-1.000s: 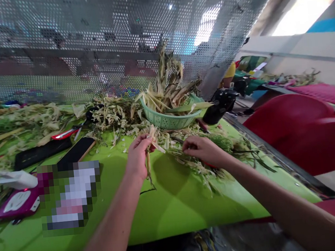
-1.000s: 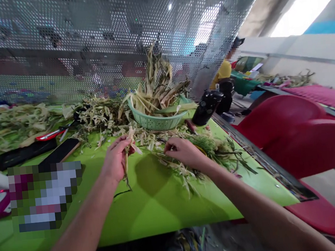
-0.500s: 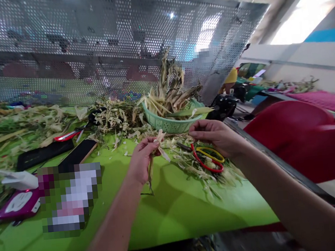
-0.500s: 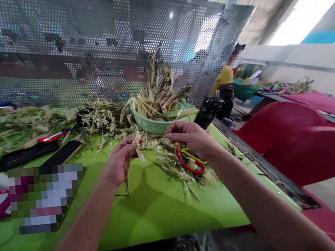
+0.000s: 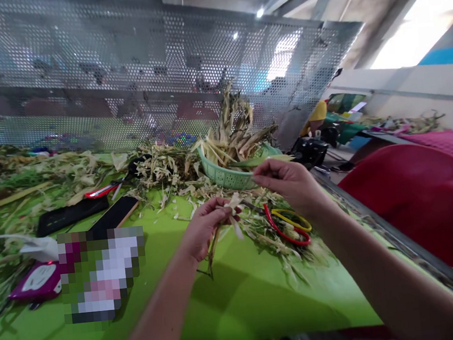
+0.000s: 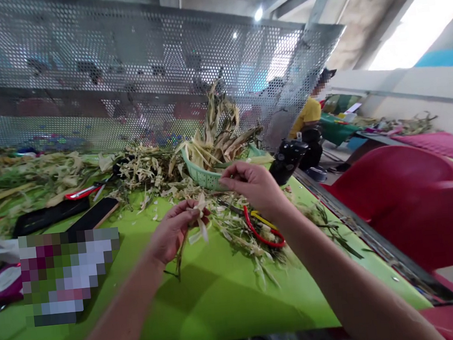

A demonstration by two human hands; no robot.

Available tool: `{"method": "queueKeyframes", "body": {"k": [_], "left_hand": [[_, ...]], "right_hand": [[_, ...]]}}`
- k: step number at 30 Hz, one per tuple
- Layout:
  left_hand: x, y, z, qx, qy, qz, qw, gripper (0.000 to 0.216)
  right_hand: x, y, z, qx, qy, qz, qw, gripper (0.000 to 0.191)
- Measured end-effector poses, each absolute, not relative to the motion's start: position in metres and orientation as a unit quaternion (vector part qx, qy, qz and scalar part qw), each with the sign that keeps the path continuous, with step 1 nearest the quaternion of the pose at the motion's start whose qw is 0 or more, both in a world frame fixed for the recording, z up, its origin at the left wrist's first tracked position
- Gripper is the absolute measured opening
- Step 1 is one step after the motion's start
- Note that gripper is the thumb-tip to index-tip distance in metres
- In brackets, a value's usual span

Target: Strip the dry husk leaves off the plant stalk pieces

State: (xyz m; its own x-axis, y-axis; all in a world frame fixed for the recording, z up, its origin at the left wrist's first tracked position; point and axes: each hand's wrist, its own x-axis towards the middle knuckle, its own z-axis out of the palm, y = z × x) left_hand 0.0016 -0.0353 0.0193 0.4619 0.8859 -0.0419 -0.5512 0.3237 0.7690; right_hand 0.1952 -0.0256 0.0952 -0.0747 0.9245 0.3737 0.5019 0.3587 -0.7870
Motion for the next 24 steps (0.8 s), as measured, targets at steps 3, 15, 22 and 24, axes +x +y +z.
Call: {"method": "queueKeyframes", "body": {"k": [3,15,22,24], "left_hand": [[-0.001,-0.03,0.017,0.328,0.251,0.492,0.766,0.018],[0.0,-0.023,0.01,0.264,0.286,0.515,0.764,0.008],[0.005,-0.024,0.006,0.282,0.303,0.498,0.762,0.013],[0.009,-0.026,0.006,0.302,0.304,0.483,0.764,0.013]], "right_hand": [[0.212,-0.026,0.1,-0.522,-0.667,0.223,0.483,0.022],[0.243,-0.025,0.078,-0.556,-0.692,0.113,0.446,0.018],[0.213,-0.03,0.074,-0.516,-0.786,0.088,0.329,0.018],[0.199,-0.03,0.067,-0.506,-0.775,0.161,0.342,0.02]]}}
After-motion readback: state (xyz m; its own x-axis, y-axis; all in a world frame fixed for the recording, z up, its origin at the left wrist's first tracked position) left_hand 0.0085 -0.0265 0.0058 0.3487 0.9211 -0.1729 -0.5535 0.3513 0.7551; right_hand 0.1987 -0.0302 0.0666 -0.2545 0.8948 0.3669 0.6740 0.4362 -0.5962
